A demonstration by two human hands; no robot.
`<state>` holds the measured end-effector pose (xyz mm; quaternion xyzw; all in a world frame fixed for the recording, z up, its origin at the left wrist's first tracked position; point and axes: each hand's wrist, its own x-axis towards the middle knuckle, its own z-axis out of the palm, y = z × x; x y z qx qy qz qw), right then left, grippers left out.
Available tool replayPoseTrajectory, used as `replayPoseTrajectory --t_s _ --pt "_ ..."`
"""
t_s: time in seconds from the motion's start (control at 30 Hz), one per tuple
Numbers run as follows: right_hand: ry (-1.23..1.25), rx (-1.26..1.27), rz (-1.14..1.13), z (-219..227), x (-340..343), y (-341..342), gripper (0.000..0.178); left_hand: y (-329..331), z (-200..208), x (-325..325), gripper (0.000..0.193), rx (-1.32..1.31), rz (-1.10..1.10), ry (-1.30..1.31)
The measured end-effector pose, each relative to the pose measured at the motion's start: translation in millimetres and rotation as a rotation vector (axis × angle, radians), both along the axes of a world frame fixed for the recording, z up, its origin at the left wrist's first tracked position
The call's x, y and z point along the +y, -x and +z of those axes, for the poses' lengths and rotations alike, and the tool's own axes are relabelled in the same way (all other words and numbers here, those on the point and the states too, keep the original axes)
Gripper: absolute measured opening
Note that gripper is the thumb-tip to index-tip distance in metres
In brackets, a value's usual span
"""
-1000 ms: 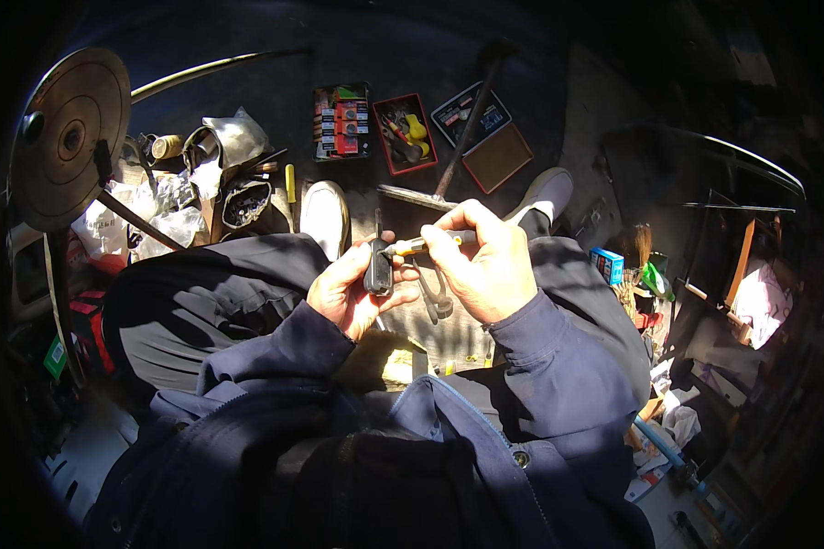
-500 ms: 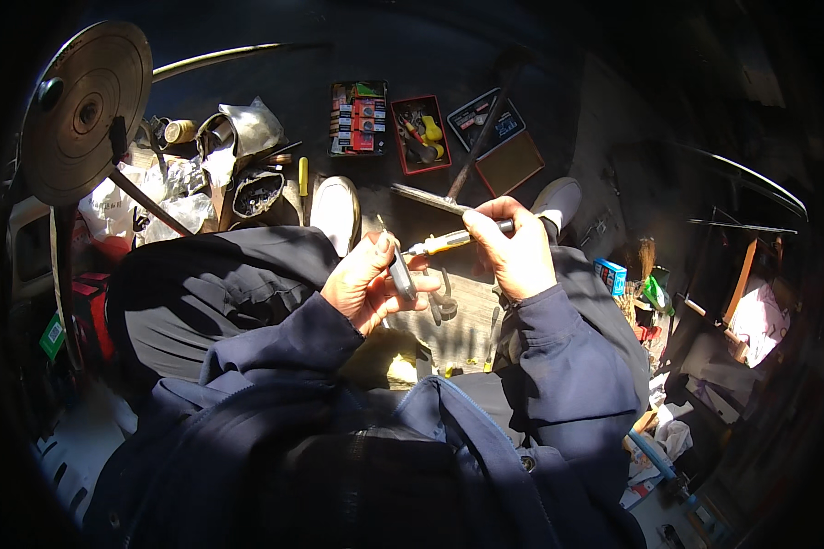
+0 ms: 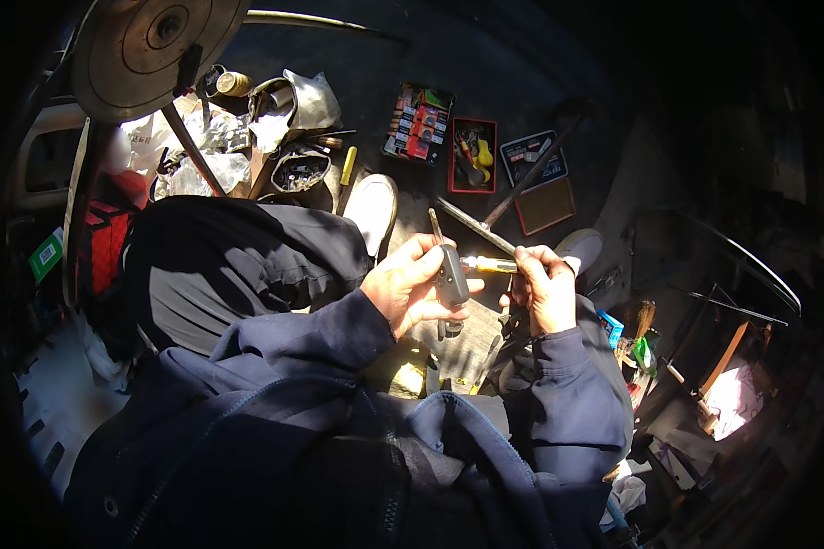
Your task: The person sits on the floor and uses a screwdriver to open a remote control, removes the battery, and then reassembles the remote. The person handles the remote, screwdriver, and battery throughout the clip.
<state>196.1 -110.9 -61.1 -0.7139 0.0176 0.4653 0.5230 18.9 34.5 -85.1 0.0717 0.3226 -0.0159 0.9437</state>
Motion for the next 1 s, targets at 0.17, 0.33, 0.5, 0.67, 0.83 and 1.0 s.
replayPoseTrajectory --t_s 0.17,0.33,0.5,0.67,0.83,1.0 --pt "-0.106 -0.324 0.074 21.0 17.8 27.3 0.013 1.8 -6.4 0.4 0.052 -0.106 0.106 0.148" --pt "-0.043 -0.778 0.408 55.6 35.4 48.2 0.014 10.1 -24.6 5.5 0.053 -0.196 0.148 0.255" --pt "-0.051 -0.838 0.473 69.8 43.6 44.8 0.012 11.0 -20.2 4.6 0.048 -0.058 0.048 0.131" --pt "-0.032 -0.915 0.532 71.4 43.7 47.0 0.019 6.5 -12.4 0.6 0.048 0.054 -0.024 0.039" --pt "-0.043 -1.015 0.532 68.5 41.8 46.3 0.019 6.0 -14.3 -0.3 0.048 0.011 -0.038 0.075" --pt "-0.042 -0.764 0.444 72.2 35.9 40.5 0.016 5.0 -13.0 -1.4 0.048 -0.045 -0.022 0.151"
